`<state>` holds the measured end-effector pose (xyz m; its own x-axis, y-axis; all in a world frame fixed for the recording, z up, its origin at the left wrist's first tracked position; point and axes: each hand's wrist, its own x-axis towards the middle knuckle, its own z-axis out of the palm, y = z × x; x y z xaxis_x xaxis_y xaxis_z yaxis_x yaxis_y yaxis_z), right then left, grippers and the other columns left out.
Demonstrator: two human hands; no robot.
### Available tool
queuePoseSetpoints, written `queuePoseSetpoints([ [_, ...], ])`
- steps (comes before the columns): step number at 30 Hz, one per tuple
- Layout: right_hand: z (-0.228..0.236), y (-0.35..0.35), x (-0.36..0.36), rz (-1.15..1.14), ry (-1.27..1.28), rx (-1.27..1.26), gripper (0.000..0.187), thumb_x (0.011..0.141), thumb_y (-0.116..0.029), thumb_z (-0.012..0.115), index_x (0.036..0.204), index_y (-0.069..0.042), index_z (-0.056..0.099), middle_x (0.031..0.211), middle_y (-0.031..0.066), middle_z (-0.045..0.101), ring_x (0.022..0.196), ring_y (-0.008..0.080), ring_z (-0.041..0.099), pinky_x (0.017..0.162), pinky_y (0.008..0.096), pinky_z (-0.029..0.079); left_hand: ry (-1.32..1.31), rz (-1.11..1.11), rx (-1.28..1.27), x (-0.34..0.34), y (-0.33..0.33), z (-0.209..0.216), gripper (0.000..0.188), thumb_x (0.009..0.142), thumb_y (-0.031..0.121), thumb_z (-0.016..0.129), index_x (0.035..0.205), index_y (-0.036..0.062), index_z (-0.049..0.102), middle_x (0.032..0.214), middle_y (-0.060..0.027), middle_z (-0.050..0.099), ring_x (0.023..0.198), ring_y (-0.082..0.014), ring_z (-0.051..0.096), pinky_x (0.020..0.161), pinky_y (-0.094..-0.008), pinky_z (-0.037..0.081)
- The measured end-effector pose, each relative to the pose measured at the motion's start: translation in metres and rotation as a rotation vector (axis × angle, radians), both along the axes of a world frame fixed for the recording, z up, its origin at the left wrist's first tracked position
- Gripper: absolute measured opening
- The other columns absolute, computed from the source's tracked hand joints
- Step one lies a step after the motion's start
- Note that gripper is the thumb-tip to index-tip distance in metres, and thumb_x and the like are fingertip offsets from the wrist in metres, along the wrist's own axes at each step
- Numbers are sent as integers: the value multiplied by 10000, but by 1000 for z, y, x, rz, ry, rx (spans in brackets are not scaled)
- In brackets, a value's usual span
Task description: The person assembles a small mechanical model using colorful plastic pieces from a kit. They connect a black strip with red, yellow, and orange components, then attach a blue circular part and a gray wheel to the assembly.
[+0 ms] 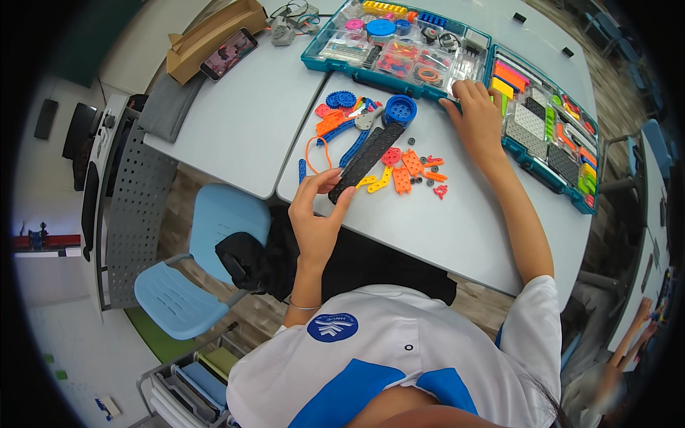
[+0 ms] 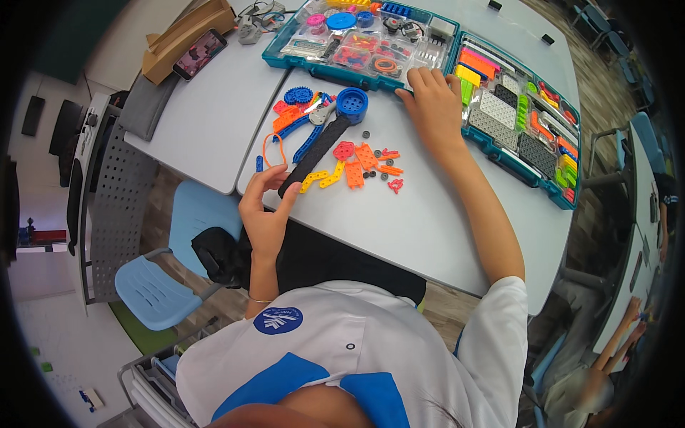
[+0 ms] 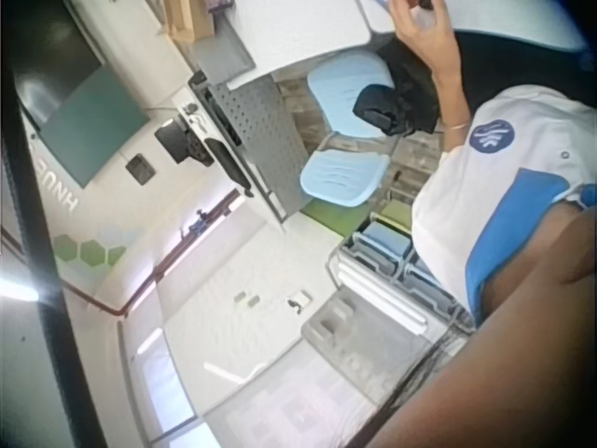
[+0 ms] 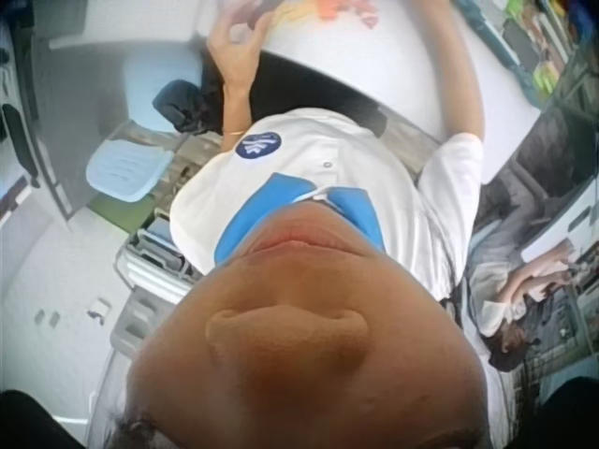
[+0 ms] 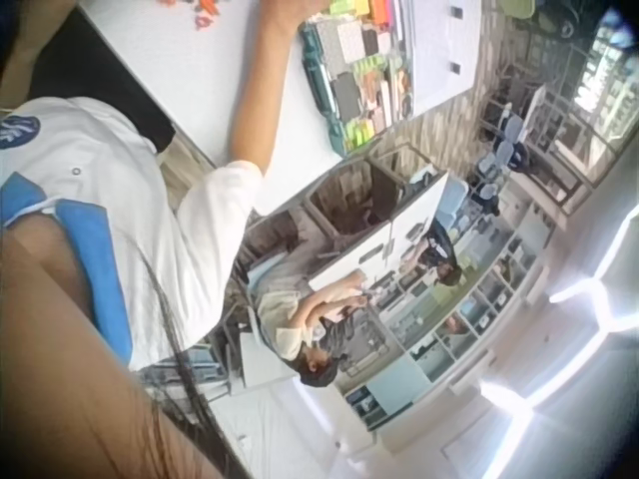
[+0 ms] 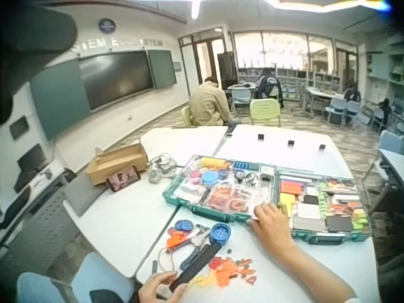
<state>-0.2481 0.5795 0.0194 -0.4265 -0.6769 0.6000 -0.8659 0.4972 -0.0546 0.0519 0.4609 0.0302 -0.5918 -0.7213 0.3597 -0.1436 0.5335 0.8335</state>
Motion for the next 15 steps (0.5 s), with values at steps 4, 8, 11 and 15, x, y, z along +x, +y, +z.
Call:
queuePoseSetpoints([
  [4, 2, 1, -2, 18, -26, 6, 298, 846, -287, 756, 992, -90, 586, 942, 25, 605, 957, 221, 584, 931, 407, 409, -20, 12, -15, 4, -2, 2, 327, 801, 26, 803, 1112, 3, 704, 961, -83, 690, 895, -155, 647, 835, -291, 511],
  [8, 0, 11, -3, 59, 15, -31, 284, 848, -288, 759, 989, -88, 614, 958, 23, 616, 968, 223, 587, 935, 412, 399, 28, -16, 53, 4, -4, -6, 306, 849, 16, 768, 1141, -20, 686, 1004, -86, 689, 901, -151, 643, 846, -290, 512],
  [11, 5, 25, 5, 156, 75, -108, 269, 851, -269, 761, 1010, -88, 640, 986, 27, 630, 976, 225, 595, 938, 407, 391, 229, -61, 450, 1, 2, -1, 278, 923, 40, 706, 1183, -49, 660, 1064, -102, 681, 919, -147, 639, 850, -287, 512],
  [15, -3, 61, 47, 373, -146, -97, 251, 854, -236, 761, 1026, -88, 655, 1004, 46, 638, 970, 237, 600, 938, 395, 383, 238, -253, 763, 3, 2, -1, 465, 1013, 233, 632, 1342, -83, 543, 1101, -139, 662, 947, -169, 646, 843, -293, 510],
])
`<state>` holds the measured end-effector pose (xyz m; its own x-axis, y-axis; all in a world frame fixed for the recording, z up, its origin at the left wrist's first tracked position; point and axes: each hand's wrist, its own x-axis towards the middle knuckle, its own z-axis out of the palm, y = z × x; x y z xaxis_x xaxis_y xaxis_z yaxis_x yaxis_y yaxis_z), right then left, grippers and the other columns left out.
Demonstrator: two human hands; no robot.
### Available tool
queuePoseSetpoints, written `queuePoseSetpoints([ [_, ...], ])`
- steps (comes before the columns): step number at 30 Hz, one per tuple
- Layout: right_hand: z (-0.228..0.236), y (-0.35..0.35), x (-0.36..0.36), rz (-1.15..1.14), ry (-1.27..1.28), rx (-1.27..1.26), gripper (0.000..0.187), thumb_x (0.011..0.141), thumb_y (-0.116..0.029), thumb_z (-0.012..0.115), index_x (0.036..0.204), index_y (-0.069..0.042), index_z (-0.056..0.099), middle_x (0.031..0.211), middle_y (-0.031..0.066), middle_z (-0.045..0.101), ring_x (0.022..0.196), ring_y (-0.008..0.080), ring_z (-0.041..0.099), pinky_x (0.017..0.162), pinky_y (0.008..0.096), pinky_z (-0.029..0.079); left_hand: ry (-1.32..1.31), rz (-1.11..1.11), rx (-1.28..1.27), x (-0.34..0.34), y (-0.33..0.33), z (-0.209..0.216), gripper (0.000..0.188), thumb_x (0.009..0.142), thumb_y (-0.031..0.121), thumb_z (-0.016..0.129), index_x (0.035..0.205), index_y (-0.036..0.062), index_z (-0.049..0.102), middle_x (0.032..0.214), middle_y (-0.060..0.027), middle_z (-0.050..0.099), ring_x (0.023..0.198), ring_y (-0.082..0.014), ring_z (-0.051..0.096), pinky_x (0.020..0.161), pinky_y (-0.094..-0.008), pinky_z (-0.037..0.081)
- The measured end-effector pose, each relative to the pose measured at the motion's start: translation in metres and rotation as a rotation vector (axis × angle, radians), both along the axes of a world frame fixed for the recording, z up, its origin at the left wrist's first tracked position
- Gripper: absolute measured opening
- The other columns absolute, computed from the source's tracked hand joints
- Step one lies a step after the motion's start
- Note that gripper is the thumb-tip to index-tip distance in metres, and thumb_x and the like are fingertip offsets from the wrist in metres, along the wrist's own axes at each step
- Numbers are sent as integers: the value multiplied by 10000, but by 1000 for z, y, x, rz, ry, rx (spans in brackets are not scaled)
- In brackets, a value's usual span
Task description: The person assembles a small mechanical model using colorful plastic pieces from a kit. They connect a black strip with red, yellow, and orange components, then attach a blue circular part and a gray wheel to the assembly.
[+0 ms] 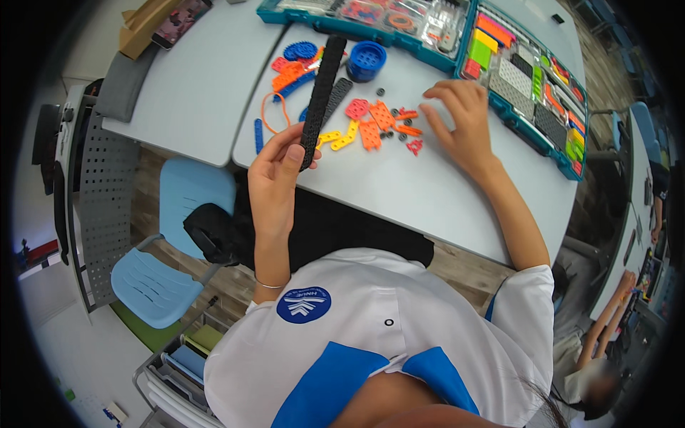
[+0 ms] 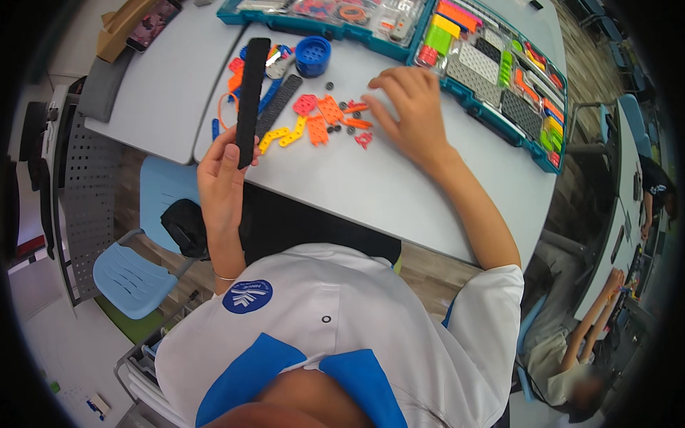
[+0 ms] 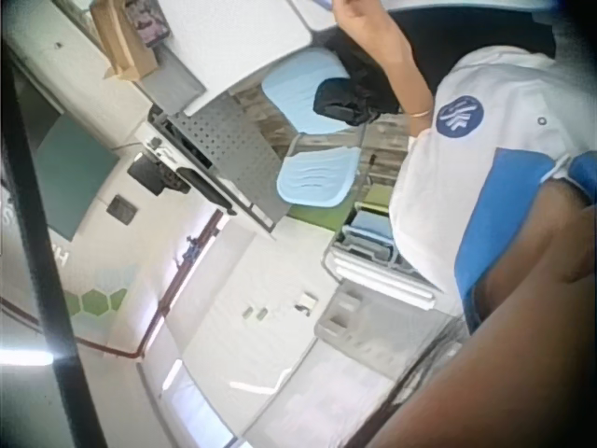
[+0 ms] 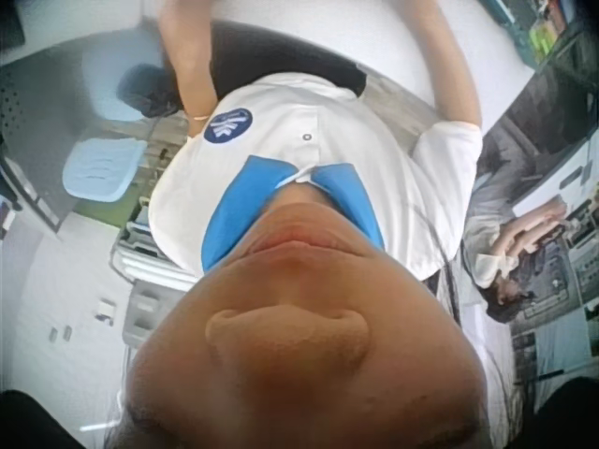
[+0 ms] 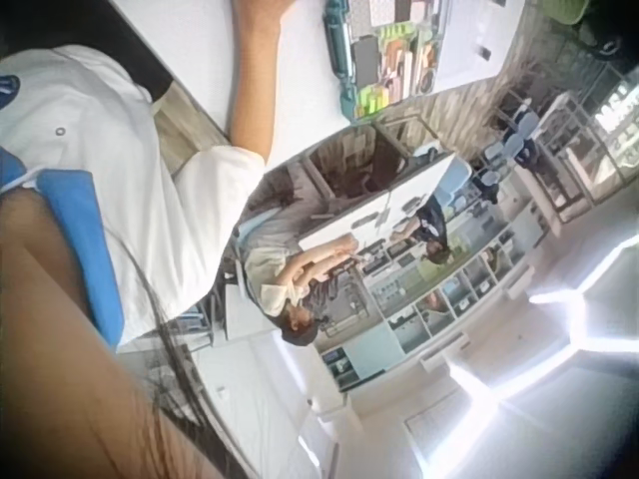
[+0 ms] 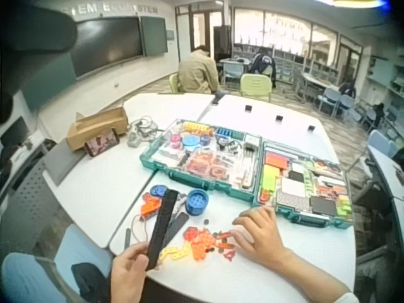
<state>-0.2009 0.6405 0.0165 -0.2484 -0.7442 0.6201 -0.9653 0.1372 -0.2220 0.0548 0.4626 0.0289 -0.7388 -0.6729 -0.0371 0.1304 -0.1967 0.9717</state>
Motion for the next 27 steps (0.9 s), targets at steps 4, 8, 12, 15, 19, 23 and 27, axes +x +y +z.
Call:
queuePoseSetpoints([
  [4, -6, 19, 28, 120, -192, 120, 283, 835, -250, 778, 1039, -88, 667, 1056, 66, 628, 1001, 249, 577, 896, 380, 403, 10, -130, 87, -4, 7, 0, 551, 994, 295, 660, 1361, -92, 523, 1096, -139, 658, 959, -183, 651, 832, -309, 520],
  [8, -5, 18, 25, 162, -212, 167, 337, 811, -294, 801, 1047, -92, 670, 1033, 59, 615, 974, 244, 561, 861, 367, 406, -23, -155, 82, -10, 12, 3, 555, 977, 277, 678, 1355, -100, 526, 1097, -137, 654, 971, -185, 653, 842, -323, 534],
  [12, -8, 19, 21, 165, -256, 178, 301, 823, -281, 793, 1025, -93, 672, 996, 53, 608, 938, 234, 554, 850, 359, 404, -27, -105, 38, -11, 12, 5, 428, 952, 126, 691, 1298, -96, 572, 1230, -162, 654, 979, -203, 680, 859, -342, 553],
  [15, -10, 20, 21, 138, -301, 119, 242, 845, -231, 774, 1008, -84, 671, 962, 63, 605, 889, 231, 555, 816, 353, 412, -80, -29, -10, -9, 10, 5, 391, 950, 99, 679, 1281, -87, 586, 1241, -158, 652, 1010, -187, 663, 909, -324, 519],
  [19, 6, 38, 35, 10, -437, 94, 164, 865, -142, 746, 982, -56, 669, 885, 82, 587, 783, 236, 551, 703, 342, 427, -87, 64, -80, -7, 6, 4, 346, 934, 62, 686, 1242, -68, 595, 1225, -148, 645, 1086, -164, 619, 946, -308, 493],
  [23, 23, 136, 116, -162, -486, -49, 91, 831, 44, 612, 760, -6, 583, 602, 81, 498, 487, 209, 441, 457, 333, 343, -17, 144, -214, -5, -7, -6, 366, 908, -14, 684, 1242, -55, 538, 1224, -142, 622, 1077, -169, 618, 919, -293, 498],
  [27, -70, 232, 235, -316, -790, 167, 216, 938, -100, 530, 744, -5, 540, 595, 100, 485, 495, 244, 469, 487, 326, 394, -17, 377, -397, 0, -17, -29, 343, 958, 112, 649, 1239, -33, 517, 1055, -102, 608, 960, -135, 571, 881, -291, 469],
])
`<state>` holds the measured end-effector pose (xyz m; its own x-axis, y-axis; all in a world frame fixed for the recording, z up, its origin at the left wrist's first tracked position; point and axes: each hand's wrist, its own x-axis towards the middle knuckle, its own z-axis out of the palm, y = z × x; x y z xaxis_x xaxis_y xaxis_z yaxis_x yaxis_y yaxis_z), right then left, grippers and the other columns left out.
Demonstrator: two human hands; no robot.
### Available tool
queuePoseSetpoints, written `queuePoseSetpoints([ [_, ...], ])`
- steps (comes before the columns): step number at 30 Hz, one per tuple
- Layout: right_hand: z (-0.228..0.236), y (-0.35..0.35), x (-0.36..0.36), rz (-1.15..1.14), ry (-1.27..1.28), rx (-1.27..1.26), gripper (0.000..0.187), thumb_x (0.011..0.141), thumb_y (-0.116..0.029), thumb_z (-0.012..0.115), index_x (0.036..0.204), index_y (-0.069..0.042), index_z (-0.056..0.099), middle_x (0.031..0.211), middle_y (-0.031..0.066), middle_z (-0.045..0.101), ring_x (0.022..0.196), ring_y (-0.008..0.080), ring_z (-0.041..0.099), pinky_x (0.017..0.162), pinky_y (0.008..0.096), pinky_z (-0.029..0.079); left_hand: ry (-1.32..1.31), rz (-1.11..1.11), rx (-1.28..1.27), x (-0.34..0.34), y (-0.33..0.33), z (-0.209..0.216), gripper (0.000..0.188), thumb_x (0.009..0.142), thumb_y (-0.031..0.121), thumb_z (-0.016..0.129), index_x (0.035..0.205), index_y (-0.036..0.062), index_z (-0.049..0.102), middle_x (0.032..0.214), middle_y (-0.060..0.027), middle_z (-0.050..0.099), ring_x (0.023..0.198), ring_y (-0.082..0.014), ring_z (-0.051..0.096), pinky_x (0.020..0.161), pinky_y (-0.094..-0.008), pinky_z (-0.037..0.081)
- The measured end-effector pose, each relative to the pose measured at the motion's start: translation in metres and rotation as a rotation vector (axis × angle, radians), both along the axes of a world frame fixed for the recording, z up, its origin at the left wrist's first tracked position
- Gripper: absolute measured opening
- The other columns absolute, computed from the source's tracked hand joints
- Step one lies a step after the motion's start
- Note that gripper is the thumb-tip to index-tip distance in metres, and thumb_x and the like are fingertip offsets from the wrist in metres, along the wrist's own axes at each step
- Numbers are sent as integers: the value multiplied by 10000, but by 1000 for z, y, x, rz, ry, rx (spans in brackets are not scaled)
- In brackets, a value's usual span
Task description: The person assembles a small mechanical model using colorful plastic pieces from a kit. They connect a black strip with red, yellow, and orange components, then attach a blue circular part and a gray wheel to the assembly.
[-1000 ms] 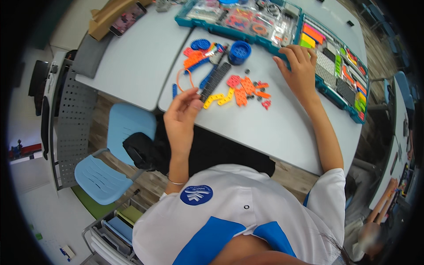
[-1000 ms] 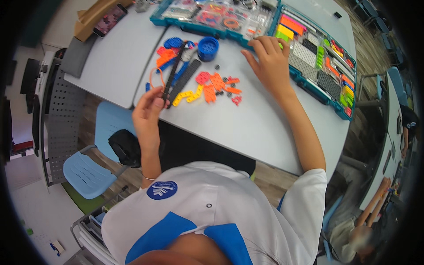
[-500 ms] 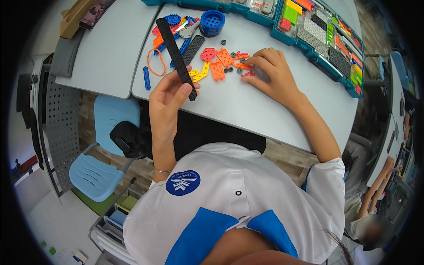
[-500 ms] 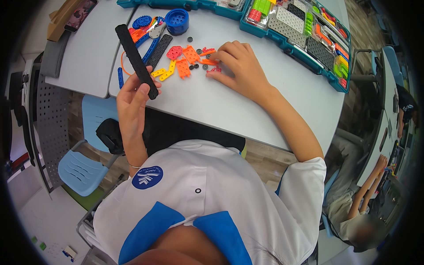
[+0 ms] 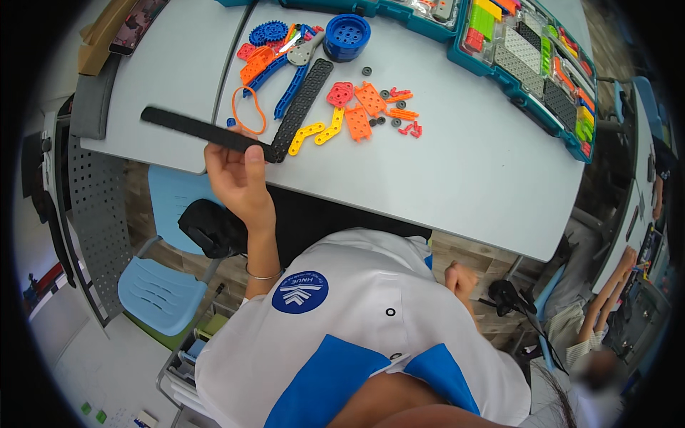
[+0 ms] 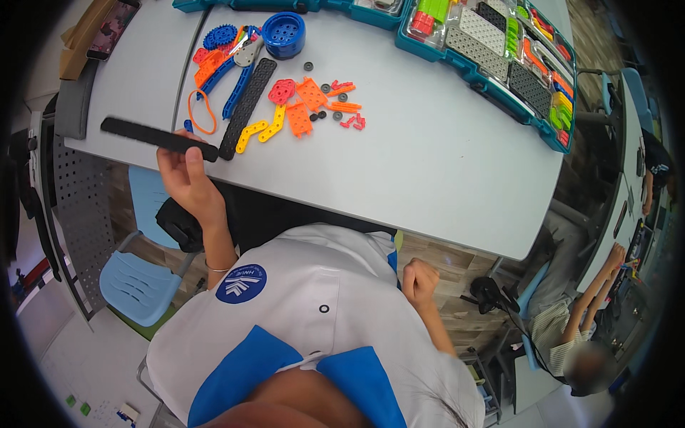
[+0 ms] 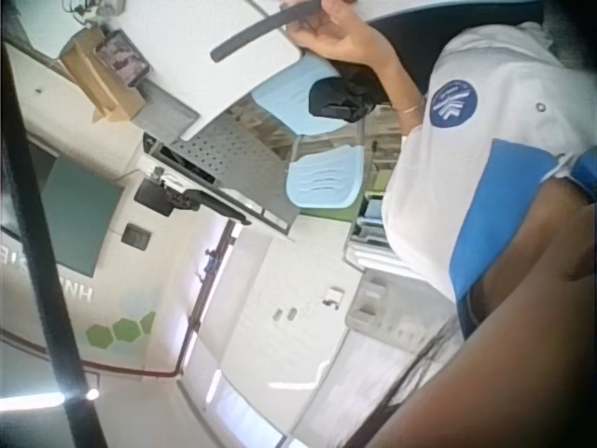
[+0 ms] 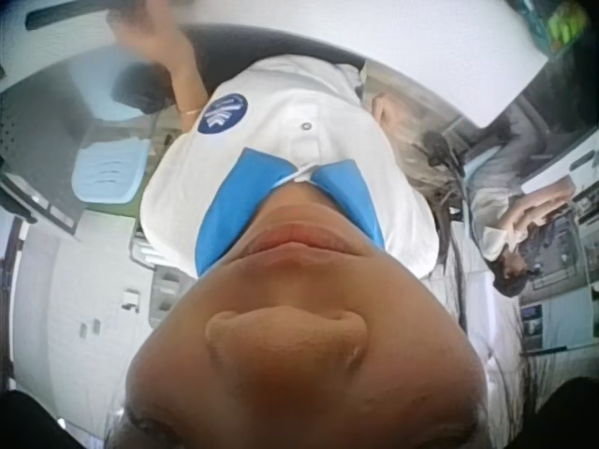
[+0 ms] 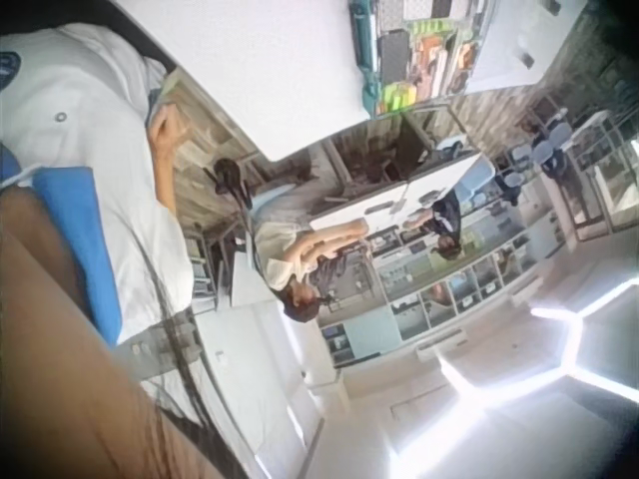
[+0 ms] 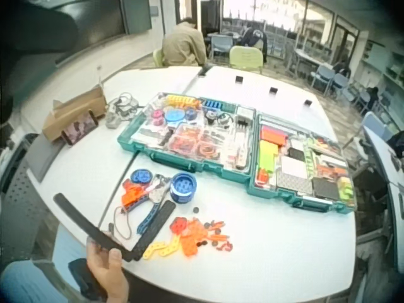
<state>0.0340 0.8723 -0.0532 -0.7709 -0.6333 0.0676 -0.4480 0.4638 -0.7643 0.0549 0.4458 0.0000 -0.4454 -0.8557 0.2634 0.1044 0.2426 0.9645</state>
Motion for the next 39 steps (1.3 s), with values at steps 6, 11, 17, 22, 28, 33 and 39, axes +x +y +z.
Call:
queuePoseSetpoints([
  [6, -152, 7, 60, -1326, -492, 419, 244, 958, -159, 548, 790, 14, 586, 679, 151, 578, 606, 291, 574, 596, 356, 471, 27, 69, -220, -8, -3, -31, 478, 940, 319, 703, 1173, -23, 463, 1021, -113, 552, 906, -172, 525, 840, -315, 460],
  [11, -160, -4, 23, -1292, -539, 515, 237, 960, -167, 557, 813, 13, 601, 708, 150, 597, 629, 283, 589, 610, 358, 476, -142, 105, -223, 2, 3, -29, 602, 870, 500, 760, 1038, -4, 476, 918, -103, 518, 824, -183, 525, 767, -294, 439],
  [17, -142, -1, -24, -1163, -524, 605, 231, 962, -178, 568, 841, 13, 618, 744, 149, 620, 657, 273, 606, 627, 360, 483, -280, -124, -163, 20, 5, -30, 549, 904, 374, 750, 1166, 0, 447, 1020, -121, 492, 907, -195, 513, 785, -309, 455],
  [22, -151, 2, -48, -1070, -488, 608, 229, 964, -186, 577, 864, 12, 633, 774, 148, 638, 680, 266, 621, 641, 362, 489, -151, -65, -177, 8, 5, -31, 453, 895, 280, 758, 1119, -14, 496, 1050, -146, 535, 913, -220, 544, 820, -321, 454],
  [28, -142, 5, -59, -873, -436, 625, 230, 966, -197, 588, 891, 11, 650, 810, 147, 661, 708, 256, 638, 658, 364, 496, -57, 146, -268, -6, 6, -47, 488, 943, 197, 702, 1261, -41, 419, 1117, -146, 556, 993, -206, 552, 887, -344, 464],
  [33, -64, -6, -76, -349, -413, 814, 233, 968, -205, 597, 914, 11, 665, 840, 146, 680, 731, 248, 653, 672, 366, 502, -79, 280, -297, -12, 11, -25, 349, 973, 117, 640, 1257, -39, 511, 1125, -92, 575, 976, -149, 563, 874, -298, 472],
  [39, 117, -44, -139, 611, -721, 700, 239, 971, -216, 608, 942, 10, 682, 876, 145, 702, 759, 239, 670, 689, 368, 509, -150, 80, -312, -26, 43, 27, 276, 908, 58, 701, 1170, -24, 673, 1029, -37, 606, 833, -88, 535, 735, -237, 463],
])
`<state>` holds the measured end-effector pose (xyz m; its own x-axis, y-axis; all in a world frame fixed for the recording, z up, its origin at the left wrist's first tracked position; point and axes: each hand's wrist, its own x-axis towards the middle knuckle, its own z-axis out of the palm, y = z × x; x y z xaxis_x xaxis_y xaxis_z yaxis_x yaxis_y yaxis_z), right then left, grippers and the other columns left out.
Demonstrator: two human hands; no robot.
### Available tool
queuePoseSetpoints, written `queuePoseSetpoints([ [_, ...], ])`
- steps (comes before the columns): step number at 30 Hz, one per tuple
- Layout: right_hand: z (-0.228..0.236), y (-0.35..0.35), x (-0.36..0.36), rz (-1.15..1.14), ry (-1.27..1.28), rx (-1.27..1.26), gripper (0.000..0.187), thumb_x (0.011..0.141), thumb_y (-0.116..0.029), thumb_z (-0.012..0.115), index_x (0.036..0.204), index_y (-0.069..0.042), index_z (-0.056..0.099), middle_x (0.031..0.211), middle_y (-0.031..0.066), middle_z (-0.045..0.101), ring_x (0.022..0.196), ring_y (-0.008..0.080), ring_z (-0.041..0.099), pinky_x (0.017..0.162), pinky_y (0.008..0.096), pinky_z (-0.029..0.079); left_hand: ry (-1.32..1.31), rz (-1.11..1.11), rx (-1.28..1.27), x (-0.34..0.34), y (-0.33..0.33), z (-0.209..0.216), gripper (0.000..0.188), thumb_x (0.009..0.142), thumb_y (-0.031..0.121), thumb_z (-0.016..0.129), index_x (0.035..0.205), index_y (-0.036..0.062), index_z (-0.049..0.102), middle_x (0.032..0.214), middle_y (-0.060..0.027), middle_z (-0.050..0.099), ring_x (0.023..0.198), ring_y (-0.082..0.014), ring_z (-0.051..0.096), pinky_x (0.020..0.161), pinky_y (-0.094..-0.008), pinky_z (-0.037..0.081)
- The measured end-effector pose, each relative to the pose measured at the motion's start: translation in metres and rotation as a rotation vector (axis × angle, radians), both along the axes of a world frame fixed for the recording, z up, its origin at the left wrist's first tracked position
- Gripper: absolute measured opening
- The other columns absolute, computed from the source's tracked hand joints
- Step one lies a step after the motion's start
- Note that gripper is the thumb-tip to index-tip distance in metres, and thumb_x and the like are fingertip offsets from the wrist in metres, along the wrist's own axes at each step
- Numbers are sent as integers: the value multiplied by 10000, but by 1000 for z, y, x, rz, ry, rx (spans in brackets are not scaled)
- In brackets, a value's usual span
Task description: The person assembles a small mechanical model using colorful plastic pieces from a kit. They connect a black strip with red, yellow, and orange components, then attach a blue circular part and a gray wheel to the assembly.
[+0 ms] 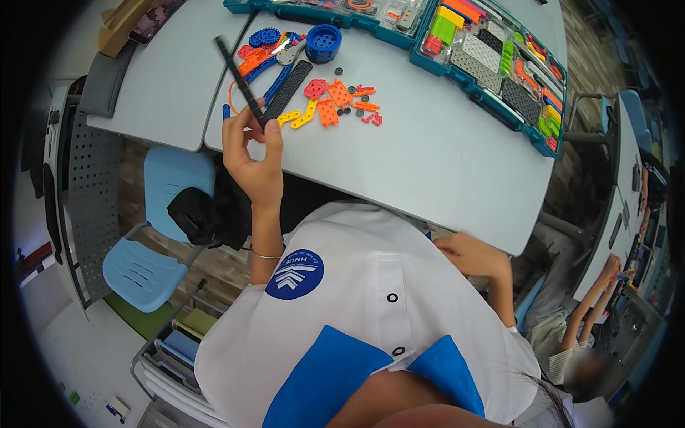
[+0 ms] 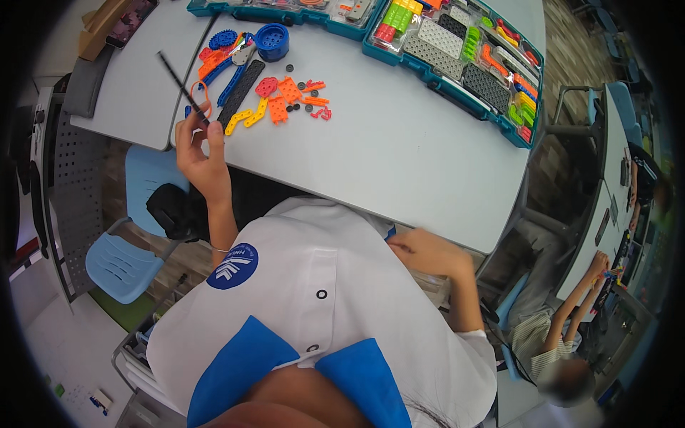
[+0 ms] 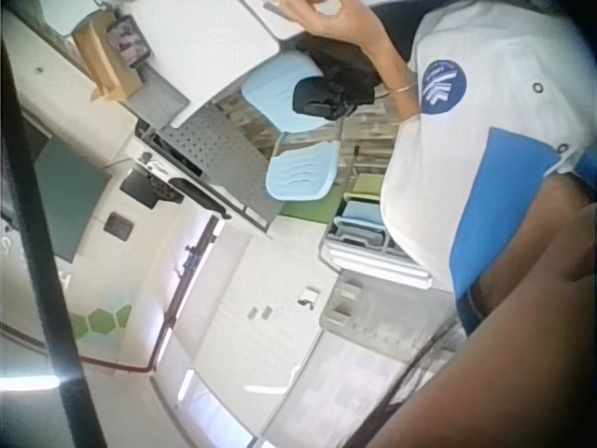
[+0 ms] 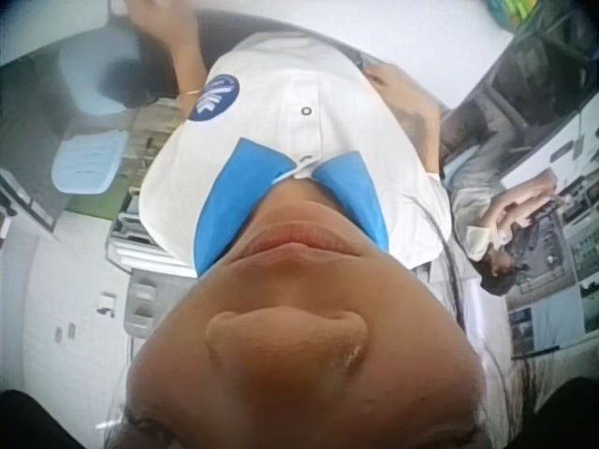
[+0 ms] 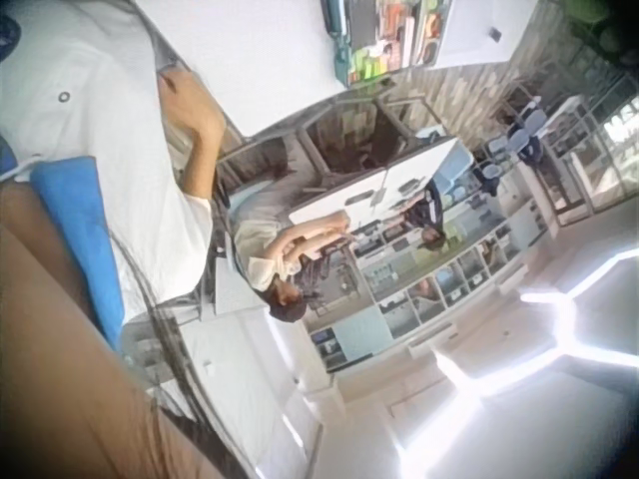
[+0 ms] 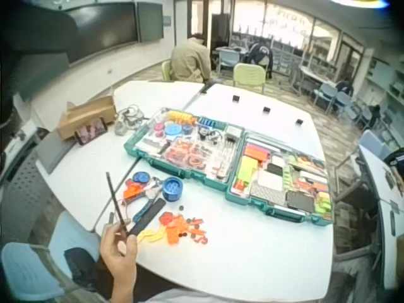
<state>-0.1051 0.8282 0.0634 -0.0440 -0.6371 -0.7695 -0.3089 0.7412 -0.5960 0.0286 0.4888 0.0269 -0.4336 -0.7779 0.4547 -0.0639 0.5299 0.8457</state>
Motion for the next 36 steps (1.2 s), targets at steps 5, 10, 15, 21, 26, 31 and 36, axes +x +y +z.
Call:
queuePoseSetpoints([
  [5, -13, -85, -53, -324, 492, -735, 239, 900, -191, 717, 1087, -48, 679, 967, 108, 655, 876, 261, 645, 764, 341, 515, -108, -78, -116, -2, -2, 15, 365, 800, 43, 787, 1154, -9, 715, 883, -38, 557, 776, -132, 536, 676, -267, 454],
  [10, -47, -165, -73, -149, 704, -1005, 426, 854, -244, 772, 1210, -60, 627, 1086, 120, 577, 1010, 278, 604, 847, 376, 507, -136, -22, -125, -2, -9, 25, 348, 794, 57, 805, 1121, -26, 721, 869, -48, 569, 781, -137, 556, 682, -271, 463],
  [15, -56, -189, -79, -115, 616, -1022, 364, 864, -236, 763, 1159, -55, 650, 1030, 120, 572, 968, 290, 603, 833, 392, 508, -154, 18, -69, -2, -8, 15, 336, 803, 69, 799, 1115, -26, 720, 844, -48, 563, 761, -136, 551, 673, -275, 459],
  [21, -58, -188, -79, -212, 564, -1028, 249, 886, -148, 744, 1094, -40, 661, 1005, 103, 576, 860, 259, 622, 750, 357, 523, -197, -37, -90, -8, -10, 14, 330, 814, 59, 789, 1129, -11, 721, 847, -43, 565, 775, -135, 556, 691, -276, 463],
  [26, -64, -187, -81, -266, 576, -1075, 216, 892, -143, 742, 1071, -41, 675, 1013, 101, 583, 789, 222, 622, 704, 335, 518, -245, -60, -124, -6, -13, 22, 337, 806, 57, 786, 1129, -16, 720, 871, -51, 580, 796, -145, 566, 732, -282, 474],
  [31, -53, -191, -82, -182, 740, -1158, 259, 860, -180, 769, 1074, -60, 685, 1017, 88, 591, 863, 246, 607, 726, 340, 505, -322, -131, -124, 12, -24, 26, 351, 785, 86, 787, 1122, 4, 731, 877, -58, 568, 818, -170, 566, 763, -305, 474],
  [36, -47, -207, -70, 66, 857, -1171, 425, 878, -305, 738, 1247, -115, 643, 1198, 96, 581, 1118, 279, 535, 932, 410, 440, -362, -66, -82, 25, -31, 30, 353, 772, 107, 800, 1109, 19, 742, 863, -56, 555, 834, -185, 570, 789, -326, 469],
])
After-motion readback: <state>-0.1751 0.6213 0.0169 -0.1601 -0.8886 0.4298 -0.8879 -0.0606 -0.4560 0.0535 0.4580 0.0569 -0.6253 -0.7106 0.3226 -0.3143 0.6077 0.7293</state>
